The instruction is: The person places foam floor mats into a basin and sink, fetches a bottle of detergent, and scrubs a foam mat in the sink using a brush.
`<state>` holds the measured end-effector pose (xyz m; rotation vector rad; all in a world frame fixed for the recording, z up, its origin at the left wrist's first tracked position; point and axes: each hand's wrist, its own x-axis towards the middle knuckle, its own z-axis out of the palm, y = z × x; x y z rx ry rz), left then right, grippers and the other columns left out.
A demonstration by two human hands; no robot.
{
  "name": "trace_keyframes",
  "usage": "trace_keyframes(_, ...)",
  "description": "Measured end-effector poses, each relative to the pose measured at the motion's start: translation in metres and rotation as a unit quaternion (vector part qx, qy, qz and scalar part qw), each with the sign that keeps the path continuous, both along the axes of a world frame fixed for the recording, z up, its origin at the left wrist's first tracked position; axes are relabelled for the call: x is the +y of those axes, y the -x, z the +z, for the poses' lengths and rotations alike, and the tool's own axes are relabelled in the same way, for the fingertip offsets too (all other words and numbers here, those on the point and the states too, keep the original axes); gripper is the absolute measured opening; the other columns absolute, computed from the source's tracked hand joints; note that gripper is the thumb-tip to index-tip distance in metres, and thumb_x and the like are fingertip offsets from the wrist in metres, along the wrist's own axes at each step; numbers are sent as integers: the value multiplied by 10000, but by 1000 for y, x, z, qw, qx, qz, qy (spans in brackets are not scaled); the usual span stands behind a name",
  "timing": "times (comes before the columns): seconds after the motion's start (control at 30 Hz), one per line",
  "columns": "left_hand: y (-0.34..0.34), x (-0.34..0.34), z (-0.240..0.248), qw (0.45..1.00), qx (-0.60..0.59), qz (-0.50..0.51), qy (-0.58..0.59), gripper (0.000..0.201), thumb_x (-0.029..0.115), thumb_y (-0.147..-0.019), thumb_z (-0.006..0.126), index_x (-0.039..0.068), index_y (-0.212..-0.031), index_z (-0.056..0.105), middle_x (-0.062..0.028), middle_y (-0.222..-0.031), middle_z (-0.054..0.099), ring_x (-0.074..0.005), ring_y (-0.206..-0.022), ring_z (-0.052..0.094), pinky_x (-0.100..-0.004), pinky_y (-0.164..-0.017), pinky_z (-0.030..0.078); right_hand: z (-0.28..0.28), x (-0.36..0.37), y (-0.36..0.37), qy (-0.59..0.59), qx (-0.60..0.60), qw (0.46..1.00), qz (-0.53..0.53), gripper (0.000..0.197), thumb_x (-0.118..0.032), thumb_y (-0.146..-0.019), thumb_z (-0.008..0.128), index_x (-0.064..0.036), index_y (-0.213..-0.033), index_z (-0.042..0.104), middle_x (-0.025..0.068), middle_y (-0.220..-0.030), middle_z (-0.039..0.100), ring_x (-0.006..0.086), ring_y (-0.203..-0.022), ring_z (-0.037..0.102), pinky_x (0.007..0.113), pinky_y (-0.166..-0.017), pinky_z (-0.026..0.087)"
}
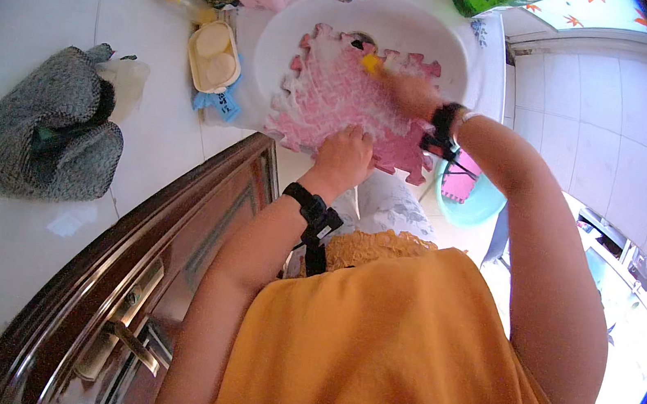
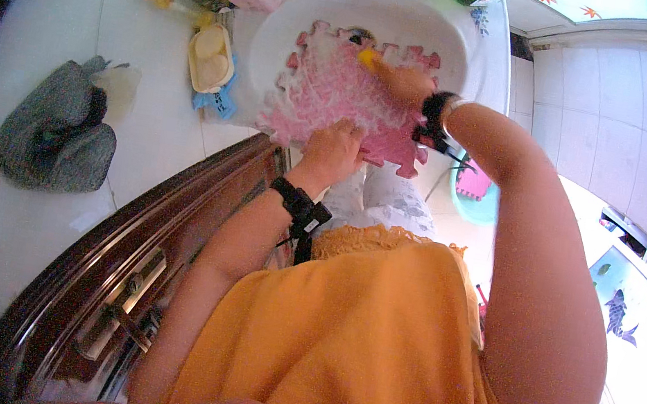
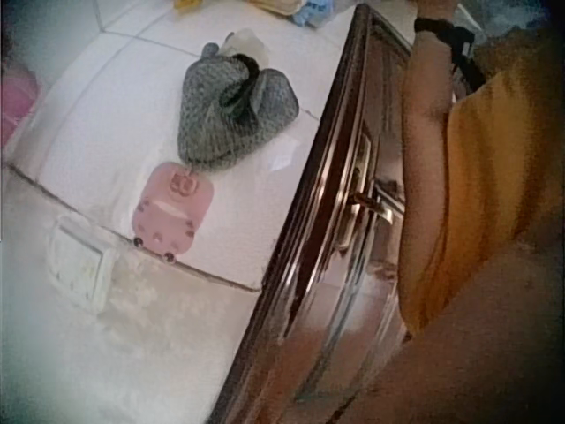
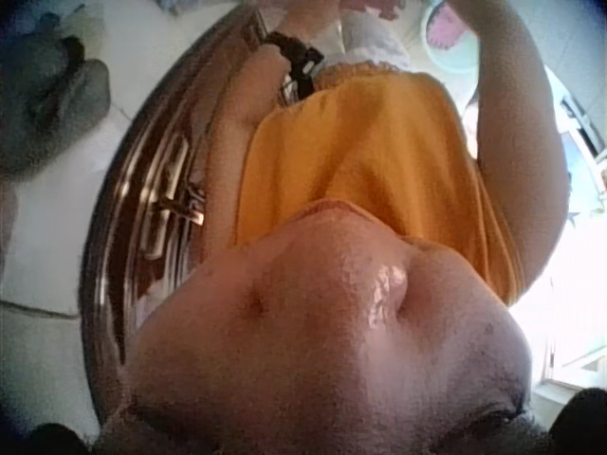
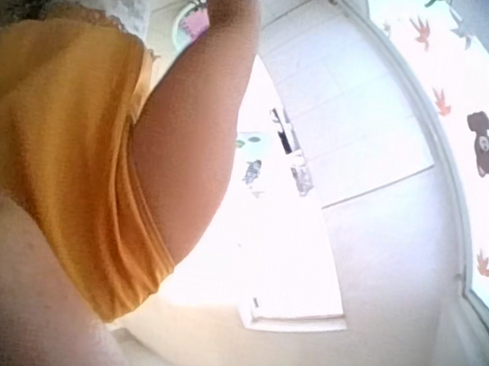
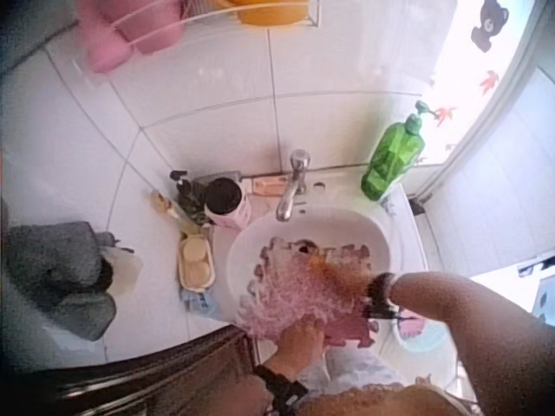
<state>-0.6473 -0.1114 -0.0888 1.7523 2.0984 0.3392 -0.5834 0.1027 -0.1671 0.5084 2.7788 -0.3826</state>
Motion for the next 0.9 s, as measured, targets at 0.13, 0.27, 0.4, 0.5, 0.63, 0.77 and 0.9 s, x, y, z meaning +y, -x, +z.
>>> trace_keyframes(0.13, 14, -5, -6, 1000, -17, 3, 16, 322, 243, -676, 653, -5, -869, 586, -147, -924, 562, -267, -867, 574, -357, -686, 505, 50, -21, 0, 112, -171, 977, 59, 512, -226, -904, 328, -331, -1381, 176, 215, -867, 590, 369, -723, 613, 434, -600, 483)
trace_keyframes(0.27, 21, -3, -3, 1000, -25, -1, 6, 360, 257, -664, 666, -17, -885, 588, -162, -940, 561, -276, -892, 568, -361, -709, 502, 34, 15, 38, -6, -73, 997, -1, 449, -198, -906, 336, -218, -1350, 270, 218, -959, 594, 353, -825, 614, 463, -671, 482)
trace_keyframes(0.4, 32, -1, -7, 997, -60, 21, 37, 400, 266, -662, 683, -28, -911, 576, -174, -983, 557, -286, -950, 552, -371, -752, 492, 43, -18, 40, 60, -104, 992, -43, 409, -279, -912, 331, -223, -1316, 309, 249, -987, 575, 372, -831, 605, 482, -718, 466)
trace_keyframes(0.5, 33, -5, -23, 998, -29, 35, -40, 410, 249, -657, 681, 8, -967, 565, -179, -1010, 553, -319, -926, 555, -392, -777, 470, 52, -7, 34, 176, -240, 954, -47, 388, -363, -908, 322, -258, -1281, 348, 255, -987, 573, 380, -792, 609, 484, -722, 467)
trace_keyframes(0.63, 32, 5, -16, 998, -47, 21, -20, 467, 252, -665, 678, 25, -1053, 551, -195, -1056, 543, -330, -981, 534, -392, -815, 456, 16, 35, 42, 2, -68, 997, -26, 385, -286, -885, 368, -134, -1238, 386, 252, -981, 577, 368, -808, 610, 495, -710, 471)
trace_keyframes(0.77, 26, 8, -19, 997, -67, 19, 41, 474, 244, -681, 666, 46, -1094, 544, -192, -1089, 525, -328, -996, 527, -392, -827, 451, -4, -5, 48, -7, -16, 999, -50, 406, -216, -882, 362, -109, -1274, 356, 206, -1053, 569, 380, -923, 575, 502, -777, 441)
trace_keyframes(0.9, 21, 12, -20, 997, -61, 17, 39, 484, 243, -689, 661, 46, -1111, 530, -190, -1112, 509, -329, -1005, 519, -390, -838, 445, 41, 20, 19, 124, -69, 989, 41, 418, -216, -906, 328, -255, -1321, 292, 220, -1039, 573, 376, -901, 586, 491, -770, 447)
